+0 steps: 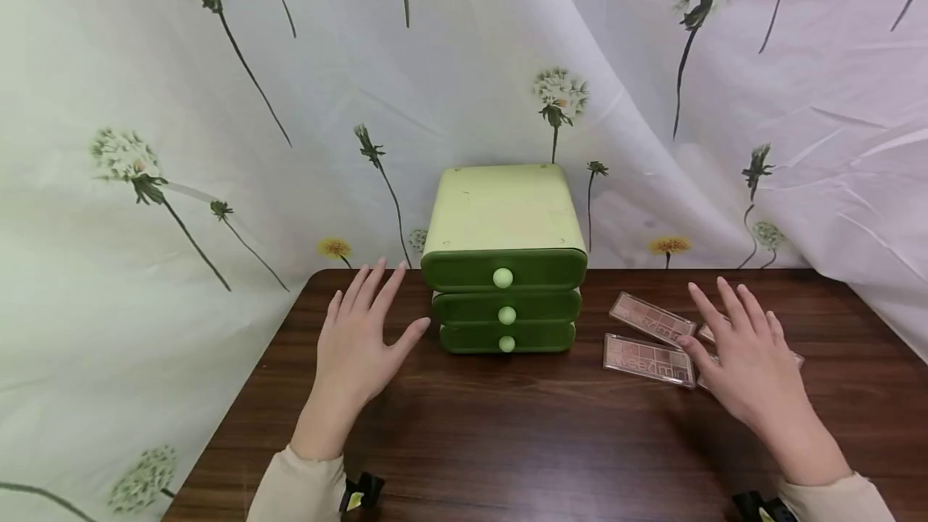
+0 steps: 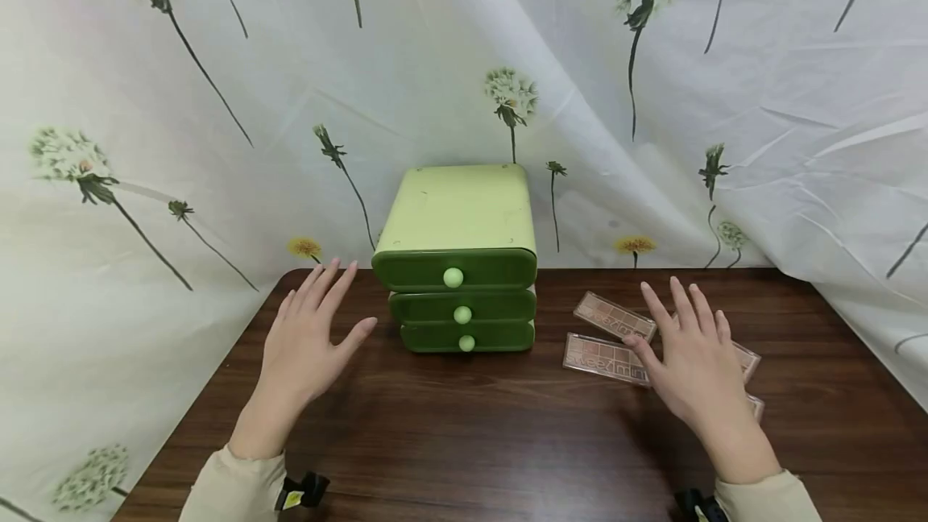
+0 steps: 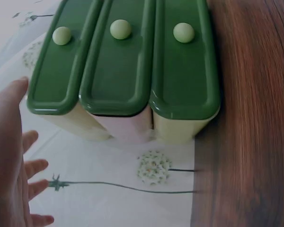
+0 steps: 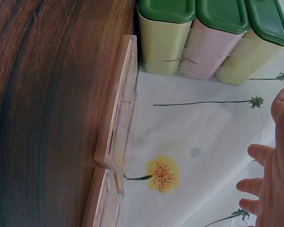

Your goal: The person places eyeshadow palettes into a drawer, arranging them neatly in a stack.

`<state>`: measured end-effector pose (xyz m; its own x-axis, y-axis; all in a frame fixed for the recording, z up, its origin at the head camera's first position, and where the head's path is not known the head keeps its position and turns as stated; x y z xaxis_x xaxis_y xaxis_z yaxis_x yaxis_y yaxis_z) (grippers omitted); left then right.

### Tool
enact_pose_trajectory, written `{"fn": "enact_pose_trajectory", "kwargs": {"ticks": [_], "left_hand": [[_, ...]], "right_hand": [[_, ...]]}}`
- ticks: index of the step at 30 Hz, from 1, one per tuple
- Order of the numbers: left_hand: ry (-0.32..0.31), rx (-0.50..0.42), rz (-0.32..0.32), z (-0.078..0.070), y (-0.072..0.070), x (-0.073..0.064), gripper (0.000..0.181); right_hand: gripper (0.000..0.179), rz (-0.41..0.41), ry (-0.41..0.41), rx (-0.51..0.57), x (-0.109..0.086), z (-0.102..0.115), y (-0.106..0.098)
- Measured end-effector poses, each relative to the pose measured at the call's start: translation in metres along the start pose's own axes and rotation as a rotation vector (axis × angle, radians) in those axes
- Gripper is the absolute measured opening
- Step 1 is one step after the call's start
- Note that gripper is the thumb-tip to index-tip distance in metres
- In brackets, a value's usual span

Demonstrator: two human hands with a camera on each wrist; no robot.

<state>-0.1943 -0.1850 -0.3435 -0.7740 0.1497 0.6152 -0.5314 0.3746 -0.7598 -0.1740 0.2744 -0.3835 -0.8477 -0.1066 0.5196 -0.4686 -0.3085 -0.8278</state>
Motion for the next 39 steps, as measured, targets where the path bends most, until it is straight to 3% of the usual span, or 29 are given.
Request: {"fn": "enact_pose_trajectory", "kwargs": {"ticks": [5, 11, 22, 29, 39], "left_hand": [[0.034, -0.067, 0.042, 0.001, 0.003, 0.009, 0.071], [0.014, -0.205, 0.071, 0.007, 0.007, 0.023, 0.067], [-0.023, -0.659, 0.22, 0.024, 0.017, 0.054, 0.053], [-0.022, -0.785, 0.275, 0.026, 0.018, 0.074, 0.052], [-0.061, -0.862, 0.305, 0.021, 0.02, 0.097, 0.05]], "right_hand": [[0.071, 0.017, -0.001, 0.01, 0.0, 0.003, 0.003], [0.07, 0.035, -0.007, 0.013, -0.001, 0.006, 0.006], [0.066, 0.067, 0.001, 0.022, 0.0, 0.01, 0.01], [0.066, 0.055, 0.002, 0.04, 0.002, 0.012, 0.009], [0.065, 0.026, -0.019, 0.071, 0.003, 0.017, 0.001]]}}
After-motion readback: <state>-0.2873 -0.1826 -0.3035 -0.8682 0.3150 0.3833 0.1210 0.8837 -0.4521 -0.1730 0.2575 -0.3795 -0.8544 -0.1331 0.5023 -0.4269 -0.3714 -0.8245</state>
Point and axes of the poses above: each hand's wrist, its own x-axis towards the middle knuckle, its own y-axis out of the palm, z = x × y, the point moved 2 cm from there along x, towards the middle knuckle, and after that the axes turned 7 degrees about -z, right-handed, at the moved point
